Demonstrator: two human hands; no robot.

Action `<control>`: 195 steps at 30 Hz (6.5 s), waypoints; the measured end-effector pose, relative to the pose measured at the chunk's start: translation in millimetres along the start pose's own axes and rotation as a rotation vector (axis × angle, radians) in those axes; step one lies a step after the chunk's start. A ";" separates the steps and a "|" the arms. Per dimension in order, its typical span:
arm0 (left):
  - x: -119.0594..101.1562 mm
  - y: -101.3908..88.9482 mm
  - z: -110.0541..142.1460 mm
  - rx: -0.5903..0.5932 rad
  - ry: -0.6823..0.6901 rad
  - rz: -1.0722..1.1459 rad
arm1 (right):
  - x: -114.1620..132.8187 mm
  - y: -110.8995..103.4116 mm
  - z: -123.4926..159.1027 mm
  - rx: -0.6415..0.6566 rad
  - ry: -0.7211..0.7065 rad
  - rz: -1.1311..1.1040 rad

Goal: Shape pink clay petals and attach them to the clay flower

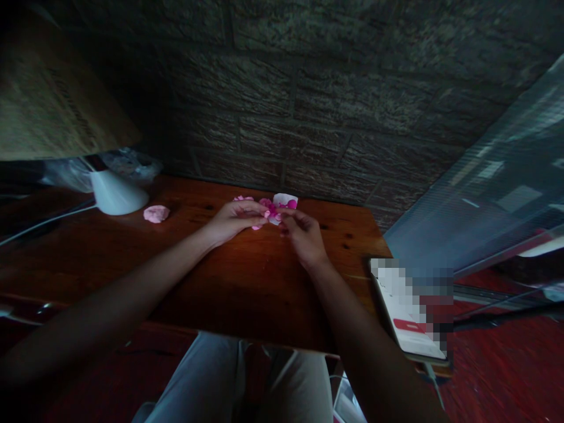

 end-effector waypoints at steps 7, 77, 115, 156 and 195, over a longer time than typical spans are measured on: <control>-4.9 2.0 0.9 0.029 0.031 -0.050 | 1.5 0.7 1.0 0.043 -0.011 -0.038; -5.1 3.7 3.1 -0.017 0.019 -0.085 | 2.2 0.3 2.4 0.081 -0.073 0.028; -6.7 9.2 5.7 0.033 -0.009 -0.020 | -0.3 0.1 2.8 0.082 -0.141 0.081; -3.9 5.3 2.0 -0.099 0.070 -0.028 | -0.8 8.3 9.0 0.146 -0.106 0.093; 1.5 -11.4 1.3 0.224 0.339 -0.623 | -3.0 -7.0 0.1 0.256 -0.395 0.672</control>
Point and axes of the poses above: each hand's wrist, its own z-axis away from the middle knuckle, its own y-axis out of the palm, x = y × z, the point moved 1 cm from there along -z, towards the middle knuckle, and after that the axes turned 6 degrees about -x, right-handed, at the moved point
